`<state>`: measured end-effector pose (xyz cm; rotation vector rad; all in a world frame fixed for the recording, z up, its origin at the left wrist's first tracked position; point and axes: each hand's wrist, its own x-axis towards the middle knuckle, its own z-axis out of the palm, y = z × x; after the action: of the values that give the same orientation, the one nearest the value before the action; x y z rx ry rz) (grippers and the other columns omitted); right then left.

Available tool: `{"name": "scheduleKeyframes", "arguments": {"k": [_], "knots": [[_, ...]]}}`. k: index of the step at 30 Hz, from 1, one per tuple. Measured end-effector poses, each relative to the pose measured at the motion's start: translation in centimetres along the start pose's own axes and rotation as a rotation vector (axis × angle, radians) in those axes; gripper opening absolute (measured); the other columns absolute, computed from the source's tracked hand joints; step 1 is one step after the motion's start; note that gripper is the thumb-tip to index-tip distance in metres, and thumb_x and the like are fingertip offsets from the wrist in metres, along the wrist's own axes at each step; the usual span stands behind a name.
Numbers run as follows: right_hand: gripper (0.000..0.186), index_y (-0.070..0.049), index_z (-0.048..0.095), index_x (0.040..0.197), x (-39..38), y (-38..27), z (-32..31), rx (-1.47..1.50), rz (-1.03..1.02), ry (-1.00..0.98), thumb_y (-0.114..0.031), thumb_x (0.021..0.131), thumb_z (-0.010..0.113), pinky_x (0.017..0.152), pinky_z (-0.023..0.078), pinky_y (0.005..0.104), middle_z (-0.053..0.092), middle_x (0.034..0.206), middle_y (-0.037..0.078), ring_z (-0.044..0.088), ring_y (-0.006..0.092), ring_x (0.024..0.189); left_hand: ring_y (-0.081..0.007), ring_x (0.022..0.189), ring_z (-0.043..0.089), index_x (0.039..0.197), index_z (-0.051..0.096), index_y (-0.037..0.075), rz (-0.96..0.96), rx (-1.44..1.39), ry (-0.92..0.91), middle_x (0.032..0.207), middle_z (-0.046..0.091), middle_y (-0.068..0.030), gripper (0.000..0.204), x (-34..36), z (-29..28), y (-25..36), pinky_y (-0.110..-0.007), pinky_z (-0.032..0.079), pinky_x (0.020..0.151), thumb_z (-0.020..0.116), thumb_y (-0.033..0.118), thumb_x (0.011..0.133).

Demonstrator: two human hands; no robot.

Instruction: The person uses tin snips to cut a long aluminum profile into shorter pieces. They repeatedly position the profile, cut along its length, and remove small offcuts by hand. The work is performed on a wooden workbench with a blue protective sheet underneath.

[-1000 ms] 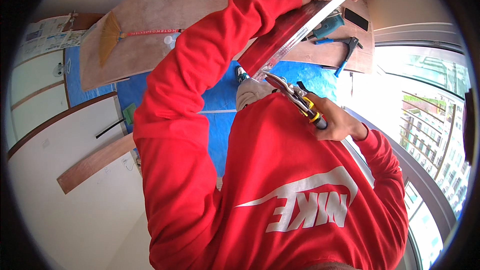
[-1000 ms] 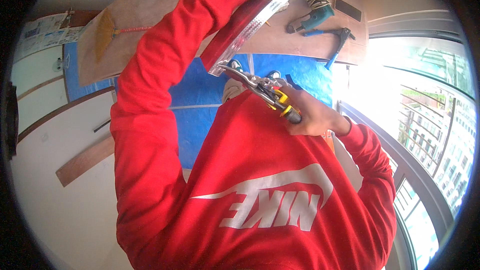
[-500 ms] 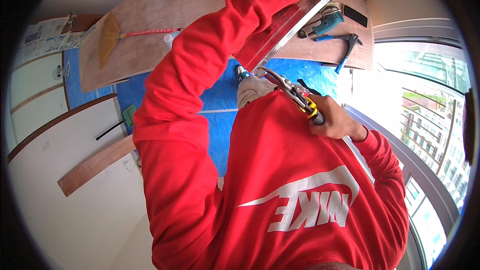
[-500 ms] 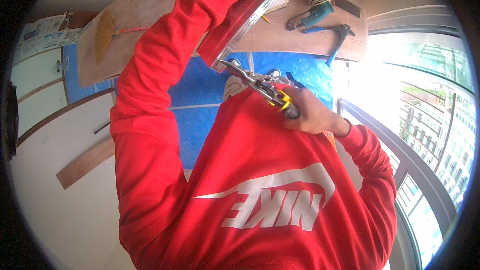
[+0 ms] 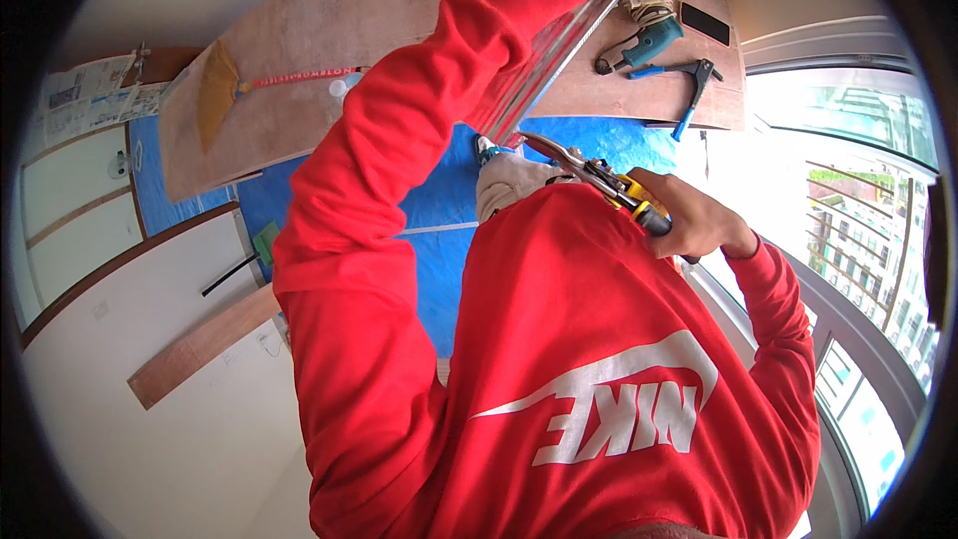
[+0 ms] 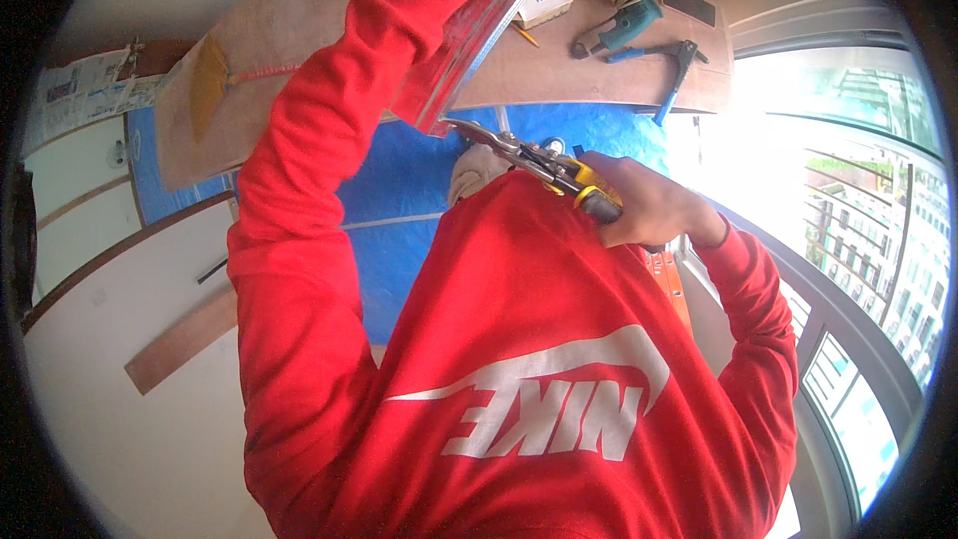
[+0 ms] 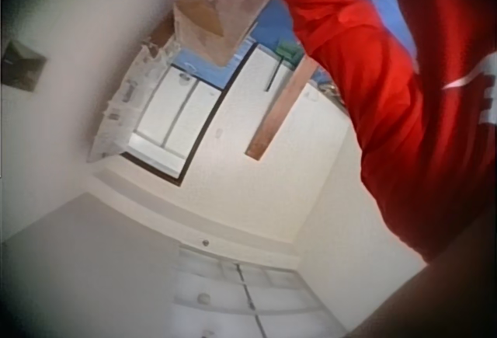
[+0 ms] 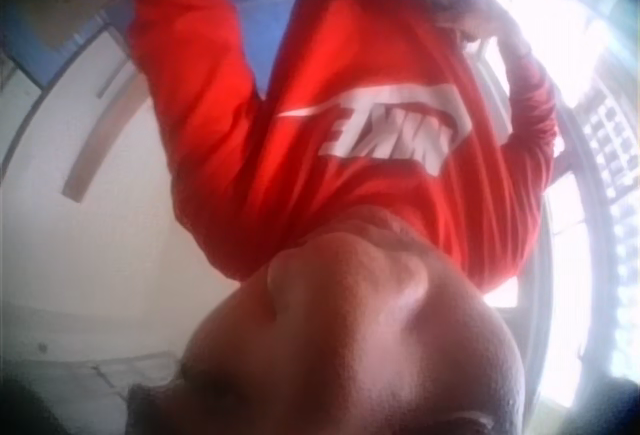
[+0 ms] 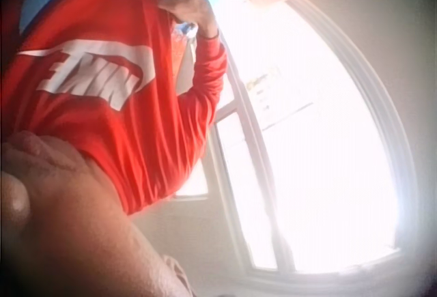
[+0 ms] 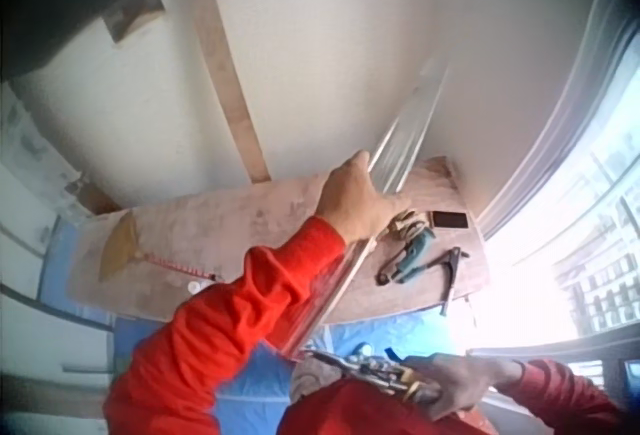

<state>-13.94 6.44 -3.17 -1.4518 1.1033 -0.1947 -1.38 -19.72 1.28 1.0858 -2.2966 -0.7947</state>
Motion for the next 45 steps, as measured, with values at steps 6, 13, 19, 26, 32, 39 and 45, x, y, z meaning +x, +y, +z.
{"name": "scheduleKeyframes", "arguments": {"k": [6, 13, 19, 26, 32, 39, 45], "knots": [[0.069, 0.007, 0.053, 0.126, 1.1, 0.4, 0.7, -0.038, -0.053, 0.026, -0.017, 0.066, 0.075, 0.073, 0.050, 0.0421, 0.065, 0.084, 0.020, 0.061, 0.0312, 0.075, -0.0407, 0.107, 0.070, 0.128, 0.057, -0.012, 0.083, -0.103, -0.019, 0.117, 0.069, -0.0333, 0.085, -1.2, -0.8, -0.3, -0.041, 0.056, 0.094, 0.089, 0.044, 0.074], [0.069, 0.008, 0.053, 0.126, 4.7, -1.9, 2.1, 0.009, -0.196, 0.084, -0.013, 0.064, 0.072, 0.081, 0.051, 0.0399, 0.064, 0.093, 0.020, 0.060, 0.0286, 0.084, -0.0268, 0.091, 0.074, 0.128, 0.060, -0.011, -0.065, -0.643, -0.240, 0.110, 0.072, -0.0257, 0.063, -0.8, -2.8, -1.9, -0.036, 0.059, 0.081, 0.084, 0.026, 0.084], [0.065, 0.011, 0.055, 0.121, 7.8, -4.4, 3.8, 0.115, -0.093, 0.017, -0.014, 0.063, 0.070, 0.078, 0.049, 0.0382, 0.060, 0.090, 0.017, 0.055, 0.0240, 0.081, -0.0314, 0.099, 0.072, 0.125, 0.061, -0.011, -0.003, -0.527, -0.258, 0.115, 0.071, -0.0277, 0.064, -1.5, -5.4, -3.9, -0.038, 0.058, 0.088, 0.085, 0.030, 0.082], [0.054, 0.007, 0.061, 0.114, 10.1, -8.1, 6.2, 0.032, 0.023, 0.123, -0.016, 0.066, 0.074, 0.068, 0.048, 0.0403, 0.061, 0.078, 0.018, 0.056, 0.0260, 0.069, -0.0405, 0.112, 0.068, 0.126, 0.061, -0.010, 0.038, -0.226, -0.139, 0.121, 0.068, -0.0320, 0.075, -1.0, -7.7, -7.9, -0.042, 0.054, 0.099, 0.087, 0.039, 0.075], [0.043, 0.006, 0.060, 0.102, 12.1, -9.6, 8.5, 0.086, 0.128, 0.265, -0.015, 0.065, 0.070, 0.063, 0.043, 0.0373, 0.053, 0.074, 0.012, 0.048, 0.0187, 0.068, -0.0418, 0.123, 0.063, 0.139, 0.050, -0.011, 0.028, -0.034, 0.054, 0.132, 0.063, -0.0325, 0.094, -1.2, -6.8, -12.6, -0.042, 0.051, 0.105, 0.090, 0.040, 0.070], [0.061, 0.004, 0.056, 0.124, 10.9, -8.2, 10.1, 0.037, 0.180, 0.350, -0.016, 0.069, 0.075, 0.085, 0.050, 0.0439, 0.067, 0.099, 0.023, 0.065, 0.0352, 0.091, -0.0319, 0.098, 0.071, 0.120, 0.059, -0.007, 0.017, -0.279, -0.100, 0.109, 0.071, -0.0220, 0.068, -0.3, -8.6, -15.7, -0.040, 0.058, 0.085, 0.092, 0.033, 0.075], [0.085, 0.004, 0.053, 0.139, 9.9, -7.1, 13.8, 0.232, 0.127, 0.428, -0.014, 0.060, 0.079, 0.095, 0.052, 0.0413, 0.067, 0.116, 0.020, 0.065, 0.0342, 0.104, -0.0133, 0.074, 0.067, 0.100, 0.064, 0.003, 0.139, -0.776, -0.443, 0.087, 0.071, -0.0063, 0.035, -0.6, -11.1, -16.3, -0.028, 0.054, 0.062, 0.088, 0.024, 0.084]]}}
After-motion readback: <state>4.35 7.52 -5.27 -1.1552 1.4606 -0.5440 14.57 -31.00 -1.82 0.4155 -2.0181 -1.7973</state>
